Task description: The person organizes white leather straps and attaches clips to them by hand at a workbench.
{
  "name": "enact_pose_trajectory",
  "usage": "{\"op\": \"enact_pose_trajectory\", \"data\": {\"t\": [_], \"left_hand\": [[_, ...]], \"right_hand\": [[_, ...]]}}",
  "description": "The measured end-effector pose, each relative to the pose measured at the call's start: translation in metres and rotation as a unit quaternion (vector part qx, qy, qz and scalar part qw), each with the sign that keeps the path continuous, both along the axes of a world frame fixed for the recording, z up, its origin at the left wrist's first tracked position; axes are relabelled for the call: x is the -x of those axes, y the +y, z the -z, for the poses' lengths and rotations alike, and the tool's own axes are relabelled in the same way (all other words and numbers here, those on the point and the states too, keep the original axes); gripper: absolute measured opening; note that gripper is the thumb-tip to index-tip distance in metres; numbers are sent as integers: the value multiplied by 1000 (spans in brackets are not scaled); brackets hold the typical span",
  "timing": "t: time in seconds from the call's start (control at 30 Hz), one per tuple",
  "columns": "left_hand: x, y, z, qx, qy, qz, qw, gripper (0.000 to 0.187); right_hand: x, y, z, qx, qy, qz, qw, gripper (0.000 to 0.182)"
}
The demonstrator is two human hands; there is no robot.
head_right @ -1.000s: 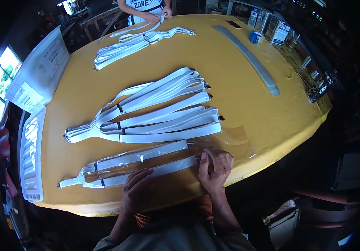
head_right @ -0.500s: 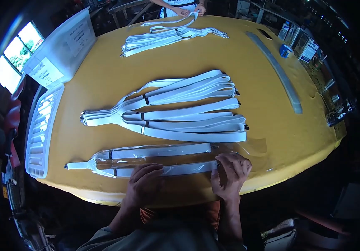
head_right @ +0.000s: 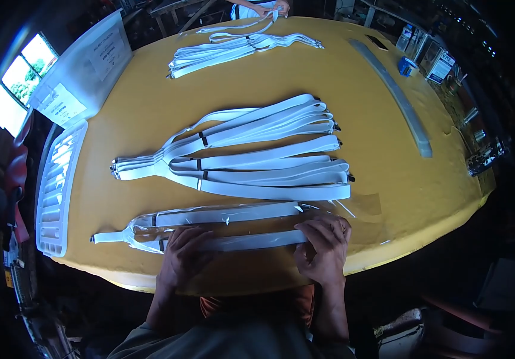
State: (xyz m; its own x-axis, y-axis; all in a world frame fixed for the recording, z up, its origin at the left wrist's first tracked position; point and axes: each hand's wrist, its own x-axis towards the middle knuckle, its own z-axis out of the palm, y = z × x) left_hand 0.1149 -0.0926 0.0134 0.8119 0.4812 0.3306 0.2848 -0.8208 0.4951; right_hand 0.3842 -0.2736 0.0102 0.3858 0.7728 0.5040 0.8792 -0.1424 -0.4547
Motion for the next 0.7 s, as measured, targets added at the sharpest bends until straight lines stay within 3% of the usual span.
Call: {"op": "enact_pose_trajectory", "data": {"t": [0.53, 0.7], "left_hand": [[-2, -4, -1, -2, 26, -18, 999, 33], [-2, -3, -1, -13, 11, 3, 1000, 35]], "right_hand": [[-2, 1, 0, -1, -14, 3, 1000, 44], [0, 3, -6, -8, 1, -5, 1000, 43]]}}
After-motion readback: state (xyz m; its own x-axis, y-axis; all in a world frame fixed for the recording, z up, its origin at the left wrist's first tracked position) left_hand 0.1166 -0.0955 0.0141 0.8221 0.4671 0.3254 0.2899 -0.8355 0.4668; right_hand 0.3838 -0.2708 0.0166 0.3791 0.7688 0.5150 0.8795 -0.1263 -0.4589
